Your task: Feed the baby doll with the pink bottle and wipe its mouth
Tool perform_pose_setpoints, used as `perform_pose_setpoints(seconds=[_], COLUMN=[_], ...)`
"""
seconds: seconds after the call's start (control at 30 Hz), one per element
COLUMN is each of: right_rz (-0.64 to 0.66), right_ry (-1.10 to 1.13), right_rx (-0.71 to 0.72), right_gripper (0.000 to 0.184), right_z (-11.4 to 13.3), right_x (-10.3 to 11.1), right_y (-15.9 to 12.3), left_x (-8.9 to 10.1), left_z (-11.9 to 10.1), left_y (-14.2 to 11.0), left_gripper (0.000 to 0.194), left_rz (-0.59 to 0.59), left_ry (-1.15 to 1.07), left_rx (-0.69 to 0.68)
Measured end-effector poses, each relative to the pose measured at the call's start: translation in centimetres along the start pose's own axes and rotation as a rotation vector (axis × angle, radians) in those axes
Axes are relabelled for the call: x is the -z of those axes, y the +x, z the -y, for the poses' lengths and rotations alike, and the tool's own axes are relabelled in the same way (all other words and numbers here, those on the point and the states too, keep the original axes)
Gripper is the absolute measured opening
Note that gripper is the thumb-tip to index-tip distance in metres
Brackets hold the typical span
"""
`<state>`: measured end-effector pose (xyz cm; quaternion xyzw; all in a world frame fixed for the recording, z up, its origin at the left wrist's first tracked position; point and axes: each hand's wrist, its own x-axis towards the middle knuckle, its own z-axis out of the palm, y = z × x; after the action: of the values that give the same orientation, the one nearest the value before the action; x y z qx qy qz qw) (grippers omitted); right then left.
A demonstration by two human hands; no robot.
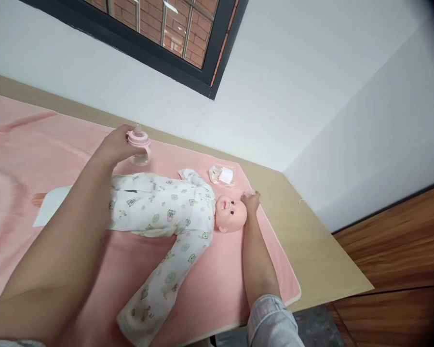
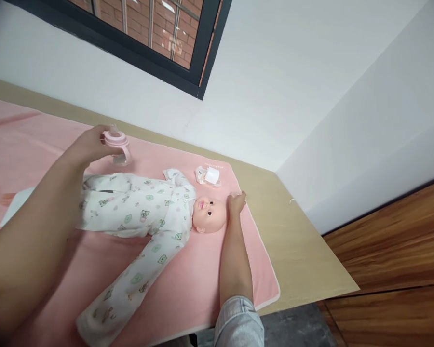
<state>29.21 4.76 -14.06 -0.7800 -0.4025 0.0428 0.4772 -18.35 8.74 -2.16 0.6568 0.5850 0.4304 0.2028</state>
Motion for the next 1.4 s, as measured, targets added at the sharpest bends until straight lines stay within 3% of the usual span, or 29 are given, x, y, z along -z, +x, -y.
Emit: perform_pose_setpoints(seconds=[0.13, 0.3, 0.47, 0.6, 0.73, 0.9, 1.03, 1.27, 1.4], right_rz=[-0.003, 0.082, 0.318, 0.407, 0.485, 0.614, 0.694, 0.600, 0.453], right_ry=[0.136, 0.503, 0.740, 0.756, 0.735, 0.688, 0.742, 0.753, 0.691], right_rx=[-0.025, 0.123, 0.432, 0.589, 0.656, 0.670, 0.644, 0.591, 0.606], right_gripper=[0.066, 0.072, 0.079, 0.077, 0.075, 0.074, 0.086, 0.095, 0.097], right_z=[2.3, 8.6, 15.4, 18.5, 19.4, 19.4, 19.5, 19.6, 18.7], right_x=[1.4, 4.1, 7.5, 9.4, 9.4, 8.6, 8.1, 7.2, 7.1], right_y=[0.6, -0.3, -5.1, -9.7, -12.2, -13.1, -13.5, -13.8, -11.2], left_x=[-0.7, -2.5, -4.1, -4.4, -4.5, -4.7, -5.0, -5.7, -4.1], left_z=[-3.3, -7.6, -12.1, -14.3, -15.1, -15.0, -15.0, -15.3, -15.1], left_y=[-1.0, -3.0, -6.6, -9.2, -10.3, -10.3, -10.2, -10.3, -10.8], left_gripper=[0.071, 0.075, 0.075, 0.076, 0.076, 0.079, 0.083, 0.082, 0.077], left_rz=[0.033, 0.161, 0.236, 0.285, 0.307, 0.262, 0.231, 0.194, 0.151], left_ry=[-0.216, -0.308, -0.195, -0.045, 0.006, 0.008, 0.007, 0.110, 0.219], left_rx=[-0.093, -0.198, -0.389, -0.462, -0.500, -0.497, -0.479, -0.517, -0.649])
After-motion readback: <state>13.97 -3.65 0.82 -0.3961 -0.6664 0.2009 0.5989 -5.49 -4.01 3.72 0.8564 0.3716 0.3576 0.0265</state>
